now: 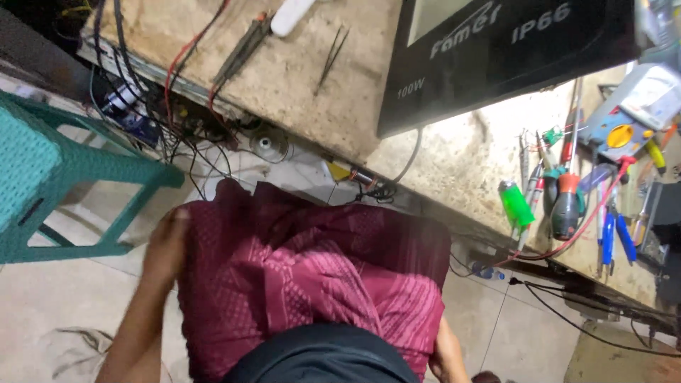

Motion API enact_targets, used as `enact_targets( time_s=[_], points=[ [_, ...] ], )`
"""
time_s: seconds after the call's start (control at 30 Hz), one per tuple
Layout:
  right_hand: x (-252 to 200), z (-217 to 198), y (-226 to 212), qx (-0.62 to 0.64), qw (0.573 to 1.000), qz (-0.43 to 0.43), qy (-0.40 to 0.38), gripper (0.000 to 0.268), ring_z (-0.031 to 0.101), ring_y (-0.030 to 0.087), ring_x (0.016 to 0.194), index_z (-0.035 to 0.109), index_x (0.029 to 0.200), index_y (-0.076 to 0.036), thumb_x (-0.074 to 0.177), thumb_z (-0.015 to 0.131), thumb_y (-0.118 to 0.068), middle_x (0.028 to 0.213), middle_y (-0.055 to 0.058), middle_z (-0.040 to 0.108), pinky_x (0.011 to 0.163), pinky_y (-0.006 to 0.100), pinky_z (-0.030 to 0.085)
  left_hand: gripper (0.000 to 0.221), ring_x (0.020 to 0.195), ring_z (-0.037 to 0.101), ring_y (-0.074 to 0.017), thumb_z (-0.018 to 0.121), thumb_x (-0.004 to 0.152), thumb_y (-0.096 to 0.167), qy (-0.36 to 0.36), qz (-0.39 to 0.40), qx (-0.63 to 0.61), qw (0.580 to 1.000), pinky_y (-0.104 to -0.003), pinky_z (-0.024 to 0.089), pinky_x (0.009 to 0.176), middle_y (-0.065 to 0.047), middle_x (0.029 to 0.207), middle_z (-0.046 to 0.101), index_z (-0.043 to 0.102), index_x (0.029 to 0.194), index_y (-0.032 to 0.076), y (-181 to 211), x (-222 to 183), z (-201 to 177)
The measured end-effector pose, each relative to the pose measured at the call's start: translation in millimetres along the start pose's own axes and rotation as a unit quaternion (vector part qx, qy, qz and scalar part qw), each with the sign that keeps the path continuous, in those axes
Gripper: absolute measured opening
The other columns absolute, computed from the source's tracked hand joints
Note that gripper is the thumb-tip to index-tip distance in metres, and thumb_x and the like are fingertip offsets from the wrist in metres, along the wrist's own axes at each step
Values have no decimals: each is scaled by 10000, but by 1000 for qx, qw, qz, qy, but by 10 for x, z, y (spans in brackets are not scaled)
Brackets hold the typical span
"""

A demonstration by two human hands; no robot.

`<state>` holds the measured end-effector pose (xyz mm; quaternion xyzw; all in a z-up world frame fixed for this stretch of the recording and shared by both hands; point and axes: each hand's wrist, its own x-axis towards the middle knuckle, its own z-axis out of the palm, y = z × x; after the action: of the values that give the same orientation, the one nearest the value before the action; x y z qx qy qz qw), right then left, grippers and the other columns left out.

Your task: Testing and performing final assembly on a 100W LED floodlight at a repair bench.

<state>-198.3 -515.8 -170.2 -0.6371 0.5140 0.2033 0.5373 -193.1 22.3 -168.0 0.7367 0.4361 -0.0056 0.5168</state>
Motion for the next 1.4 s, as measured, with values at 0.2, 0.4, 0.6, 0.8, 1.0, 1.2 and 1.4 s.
enact_targets(
  time_s=[0.2,0.4,0.6,0.8,1.0,1.2,1.4],
  points=[
    [-257,363,-217,-171,982,-74,14,760,530,362,1321,487,1458,32,979,377,-548,1469,237,525,1122,426,397,777,1179,572,-496,649,932,468,52,114,238,963,-515,468,969,-328,1348,574,516,1471,-76,-197,-393,117],
    [-571,611,-3,-309,907,-286,4,598,631,331,1142,405,1474,-35,963,516,-324,1308,201,620,1018,399,470,694,1136,593,-481,651,924,423,23,79,247,965,-512,486,925,-306,1323,596,577,1438,-38,-432,-639,-103],
    [-257,967,33,-571,676,-460,82,592,604,389,975,553,1186,-13,908,634,-529,1057,195,613,899,474,484,548,1081,616,-454,677,918,342,14,105,262,959,-510,506,880,-266,1257,628,638,1358,18,-738,-792,-364],
    [-188,2335,-21,-650,594,-437,-181,535,720,331,952,586,1401,-236,927,594,-484,1178,78,743,777,423,567,552,1053,605,-417,648,919,369,30,58,237,969,-484,503,850,-241,1245,602,621,1355,31,-1097,-799,-661],
    [632,3959,430,-622,599,-358,-354,498,700,258,1038,635,1355,-143,935,622,-409,1205,64,734,916,343,543,525,1005,632,-414,655,889,394,90,83,233,965,-469,516,843,-215,1181,649,642,1280,43,-1234,-689,-782],
    [1602,5785,739,-607,657,-282,-347,722,584,295,1281,459,1511,-75,926,617,-468,1461,144,569,1079,353,458,602,1012,687,-376,743,743,416,140,45,224,963,-480,524,1045,-213,1113,675,692,1235,74,-2109,-538,-778],
    [2132,7140,763,-499,727,-408,-237,832,544,397,1292,315,1558,-17,882,684,-329,1463,267,503,1066,407,462,636,1073,733,-288,799,607,453,196,33,146,969,-385,573,1019,-152,1113,741,740,1122,84,-3171,-513,-672]
  ],
)
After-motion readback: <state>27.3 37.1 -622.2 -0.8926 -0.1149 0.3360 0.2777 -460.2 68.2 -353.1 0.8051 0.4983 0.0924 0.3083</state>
